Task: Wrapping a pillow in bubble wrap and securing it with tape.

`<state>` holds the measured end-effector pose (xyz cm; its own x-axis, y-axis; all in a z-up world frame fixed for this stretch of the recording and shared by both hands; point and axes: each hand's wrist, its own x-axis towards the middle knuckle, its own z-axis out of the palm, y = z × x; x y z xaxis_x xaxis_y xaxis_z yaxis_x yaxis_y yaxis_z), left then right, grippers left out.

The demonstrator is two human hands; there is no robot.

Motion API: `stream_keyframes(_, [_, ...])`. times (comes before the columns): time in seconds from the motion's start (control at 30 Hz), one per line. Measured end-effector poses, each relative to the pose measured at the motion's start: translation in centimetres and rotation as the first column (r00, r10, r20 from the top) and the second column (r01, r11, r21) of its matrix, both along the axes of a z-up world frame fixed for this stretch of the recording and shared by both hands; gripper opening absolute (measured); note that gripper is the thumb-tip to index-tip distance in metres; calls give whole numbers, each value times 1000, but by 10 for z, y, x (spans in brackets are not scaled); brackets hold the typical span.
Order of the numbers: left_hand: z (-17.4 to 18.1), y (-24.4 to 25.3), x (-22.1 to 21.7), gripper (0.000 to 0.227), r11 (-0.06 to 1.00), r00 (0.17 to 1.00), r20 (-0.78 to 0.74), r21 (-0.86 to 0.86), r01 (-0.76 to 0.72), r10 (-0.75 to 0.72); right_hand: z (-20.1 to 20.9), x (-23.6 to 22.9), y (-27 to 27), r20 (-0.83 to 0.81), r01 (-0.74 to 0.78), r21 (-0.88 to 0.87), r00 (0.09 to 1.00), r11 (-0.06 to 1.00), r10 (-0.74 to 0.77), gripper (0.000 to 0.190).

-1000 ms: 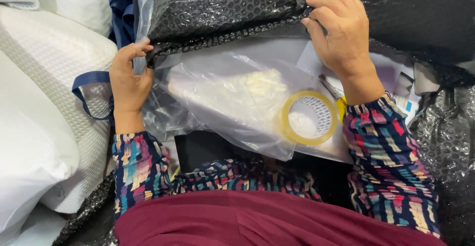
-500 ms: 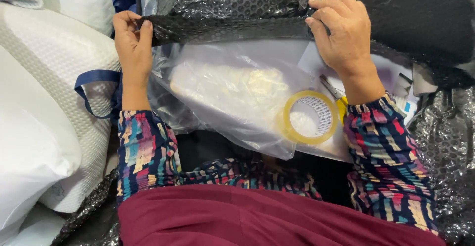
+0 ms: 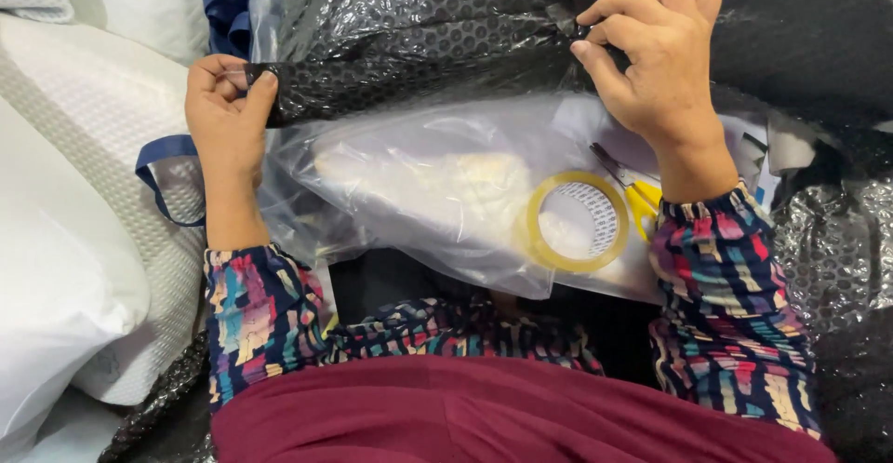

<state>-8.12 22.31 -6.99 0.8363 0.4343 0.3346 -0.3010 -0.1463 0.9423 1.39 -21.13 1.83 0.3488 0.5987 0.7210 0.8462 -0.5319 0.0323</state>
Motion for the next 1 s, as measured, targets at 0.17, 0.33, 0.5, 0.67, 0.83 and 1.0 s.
stream_keyframes(0.17, [3, -7, -13, 42, 998, 987, 151, -28, -56, 60, -3, 0, 1, -1, 4, 22, 1000, 1000, -4, 10])
stream_keyframes(0.33, [5, -37, -26, 49, 954, 923, 297, 97, -283, 243, -3, -1, 1, -20, 1, 24, 1000, 1000, -1, 10])
stream_keyframes(0.5, [13, -58, -33, 21, 753, 837, 409, 400, -523, 364, -4, 0, 0, -25, 4, 23, 1000, 1000, -3, 11])
stream_keyframes(0.67, [19, -62, -31, 20, 796, 869, 380, 392, -461, 317, -4, 2, -1, -20, 2, 15, 1000, 1000, -1, 11])
stream_keyframes(0.83, [18, -63, -34, 17, 830, 888, 358, 369, -419, 290, -6, 4, -1, -27, 0, 19, 1000, 1000, 0, 12])
stream_keyframes(1.0, [6, -59, -39, 44, 802, 899, 414, 483, -350, 143, -7, 4, -2, -20, -7, 19, 1000, 1000, 8, 13])
